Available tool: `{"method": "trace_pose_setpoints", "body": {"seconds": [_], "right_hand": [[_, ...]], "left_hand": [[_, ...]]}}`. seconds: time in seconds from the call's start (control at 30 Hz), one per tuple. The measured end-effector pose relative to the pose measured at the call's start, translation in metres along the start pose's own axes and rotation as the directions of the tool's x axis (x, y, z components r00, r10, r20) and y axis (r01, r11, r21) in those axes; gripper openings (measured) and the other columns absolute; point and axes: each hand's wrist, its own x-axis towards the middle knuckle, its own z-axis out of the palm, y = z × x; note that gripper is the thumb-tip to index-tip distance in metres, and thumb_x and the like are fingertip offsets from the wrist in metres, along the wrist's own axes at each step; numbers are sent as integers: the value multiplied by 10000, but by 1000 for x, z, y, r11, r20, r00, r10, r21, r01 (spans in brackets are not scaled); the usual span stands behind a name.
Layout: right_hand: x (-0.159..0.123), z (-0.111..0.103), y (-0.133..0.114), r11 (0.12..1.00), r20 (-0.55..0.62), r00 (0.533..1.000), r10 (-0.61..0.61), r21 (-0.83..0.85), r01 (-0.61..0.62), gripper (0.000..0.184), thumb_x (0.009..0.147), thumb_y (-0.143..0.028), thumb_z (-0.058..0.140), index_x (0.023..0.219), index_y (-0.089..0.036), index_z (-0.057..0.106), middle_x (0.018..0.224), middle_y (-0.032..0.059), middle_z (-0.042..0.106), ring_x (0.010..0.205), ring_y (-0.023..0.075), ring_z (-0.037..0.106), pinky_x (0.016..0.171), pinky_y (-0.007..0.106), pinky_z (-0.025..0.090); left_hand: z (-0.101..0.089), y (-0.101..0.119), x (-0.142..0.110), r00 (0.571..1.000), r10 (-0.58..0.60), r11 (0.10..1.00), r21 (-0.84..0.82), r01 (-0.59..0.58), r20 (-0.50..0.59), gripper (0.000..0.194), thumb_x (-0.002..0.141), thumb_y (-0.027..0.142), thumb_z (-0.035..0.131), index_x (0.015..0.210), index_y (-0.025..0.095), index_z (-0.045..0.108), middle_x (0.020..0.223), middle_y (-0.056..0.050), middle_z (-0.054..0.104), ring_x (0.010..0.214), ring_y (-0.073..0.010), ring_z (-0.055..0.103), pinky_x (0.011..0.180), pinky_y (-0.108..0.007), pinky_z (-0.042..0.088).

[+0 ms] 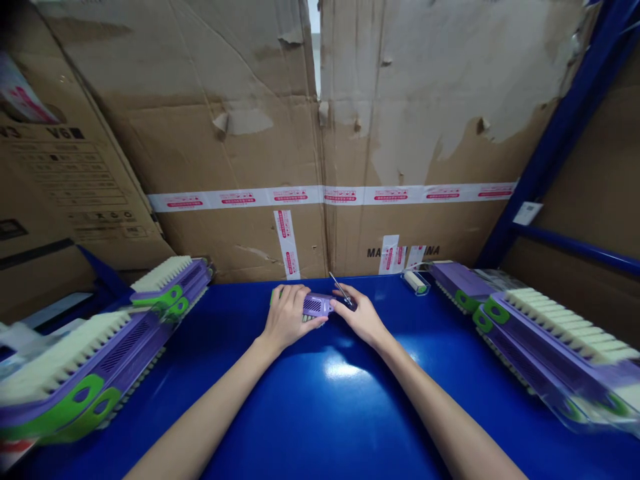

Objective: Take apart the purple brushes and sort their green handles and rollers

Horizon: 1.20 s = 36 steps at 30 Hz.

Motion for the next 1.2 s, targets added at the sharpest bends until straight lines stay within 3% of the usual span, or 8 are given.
{"method": "trace_pose_setpoints", "body": {"seconds": [0.17, 0.43, 0.63, 0.87, 1.07, 1.2], "right_hand": [[-1, -2, -2, 998, 26, 999, 35, 50, -36, 563, 798, -508, 558, 1226, -141, 558, 1201, 121, 623, 1126, 258, 572, 1001, 416, 422], [-5, 6, -5, 999, 81, 995, -52, -6, 52, 716, 706, -440, 701, 1328, -174, 468, 1343, 116, 514, 1234, 248, 485, 1065, 404, 362], [-7, 9, -2, 971, 94, 988, -125, -195, 141, 644, 734, -377, 664, 1322, -183, 486, 1328, 108, 530, 1209, 245, 511, 1058, 407, 370], [-3, 16, 6, 959, 24, 992, -127, -252, 129, 656, 733, -340, 647, 1339, -188, 450, 1223, 96, 611, 1124, 229, 578, 976, 381, 447], [-1, 18, 10, 972, -34, 991, -128, -201, 119, 619, 743, -329, 626, 1321, -183, 461, 1184, 89, 631, 1082, 216, 602, 943, 349, 467], [-2, 15, 6, 976, -95, 992, -88, -209, 67, 611, 763, -354, 603, 1328, -177, 450, 1030, 69, 688, 916, 202, 659, 851, 333, 498]], "left_hand": [[2, 1, -1, 1000, 0, 1000, 0, 0, -21, 596, 752, 671, 527, 1019, 139, 557, 983, -123, 638, 907, -269, 563, 848, -437, 377], [-2, 1, 2, 1000, -13, 1000, 8, 13, 22, 503, 784, 601, 546, 959, 131, 592, 945, -114, 644, 885, -260, 557, 852, -431, 380], [-1, -3, 1, 997, -67, 998, -16, 67, 34, 529, 790, 599, 543, 1065, 152, 607, 1043, -121, 643, 992, -272, 553, 986, -490, 317], [-3, -6, -1, 998, -41, 997, -59, 44, 57, 480, 876, 476, 465, 1196, 130, 557, 1200, -141, 586, 1102, -276, 514, 1031, -479, 308], [-3, -5, -1, 997, -9, 998, -54, 13, 72, 625, 821, 583, 485, 1231, 113, 529, 1256, -176, 540, 1183, -306, 470, 1081, -530, 235], [-3, -5, -2, 997, 24, 999, -39, -21, 78, 682, 784, 633, 498, 1231, 119, 523, 1273, -190, 519, 1205, -324, 449, 1087, -560, 196]]}}
